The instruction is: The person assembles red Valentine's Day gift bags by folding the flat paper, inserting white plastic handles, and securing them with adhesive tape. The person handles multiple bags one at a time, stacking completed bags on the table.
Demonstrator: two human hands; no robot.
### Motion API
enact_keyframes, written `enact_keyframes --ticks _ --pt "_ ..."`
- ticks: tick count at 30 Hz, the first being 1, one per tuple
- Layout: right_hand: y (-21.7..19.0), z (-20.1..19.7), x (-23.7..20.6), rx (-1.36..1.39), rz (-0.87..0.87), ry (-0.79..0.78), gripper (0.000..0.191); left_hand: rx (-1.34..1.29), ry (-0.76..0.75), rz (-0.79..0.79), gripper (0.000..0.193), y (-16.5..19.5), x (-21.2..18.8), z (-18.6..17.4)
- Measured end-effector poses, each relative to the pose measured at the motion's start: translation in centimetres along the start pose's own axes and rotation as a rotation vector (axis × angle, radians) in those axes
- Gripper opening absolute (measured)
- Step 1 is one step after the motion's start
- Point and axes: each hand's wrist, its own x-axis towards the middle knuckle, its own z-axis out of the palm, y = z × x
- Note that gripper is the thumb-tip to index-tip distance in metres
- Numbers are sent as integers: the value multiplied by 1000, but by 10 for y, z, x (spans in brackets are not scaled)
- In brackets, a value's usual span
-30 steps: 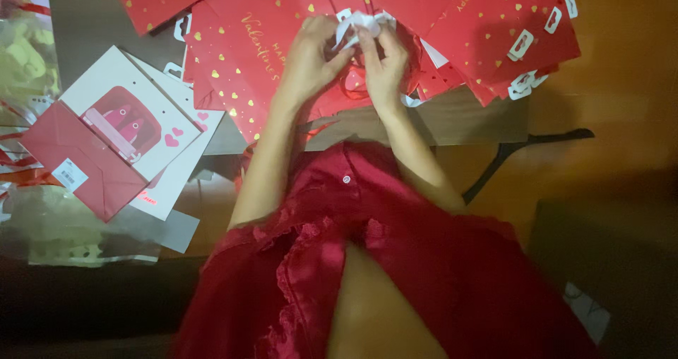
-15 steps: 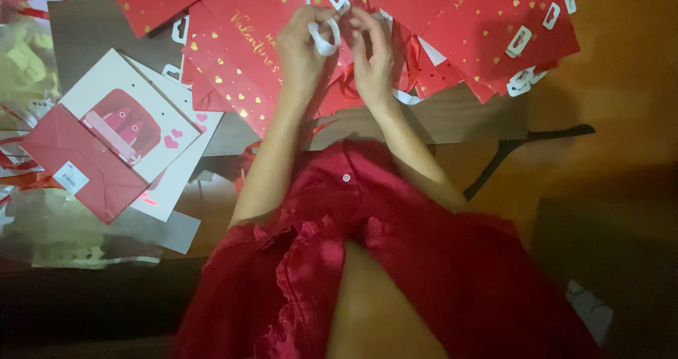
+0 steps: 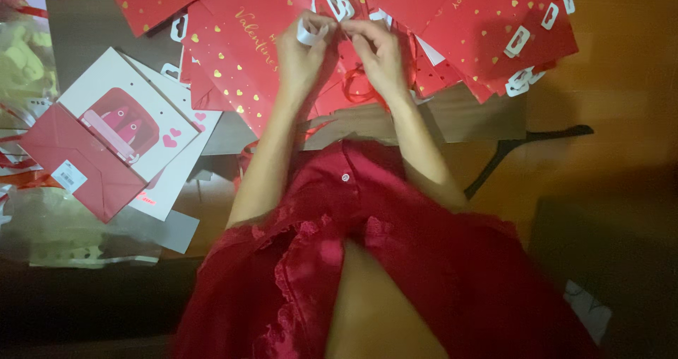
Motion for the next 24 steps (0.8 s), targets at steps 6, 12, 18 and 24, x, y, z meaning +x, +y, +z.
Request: enact_keyframes --ticks 6,12,18,24 --pt "-2 -10 8 170 146 -119 23 -205 -69 -124 10 7 0 -4" --pt "-6 -7 13 -221 -25 -136 20 -263 -128 -140 8 8 6 -10" --pt "-9 1 18 -163 47 -128 8 -54 -136 -94 6 10 7 -13" --pt "-14 2 18 -77 42 -112 6 -157 -157 -103 8 9 6 -11"
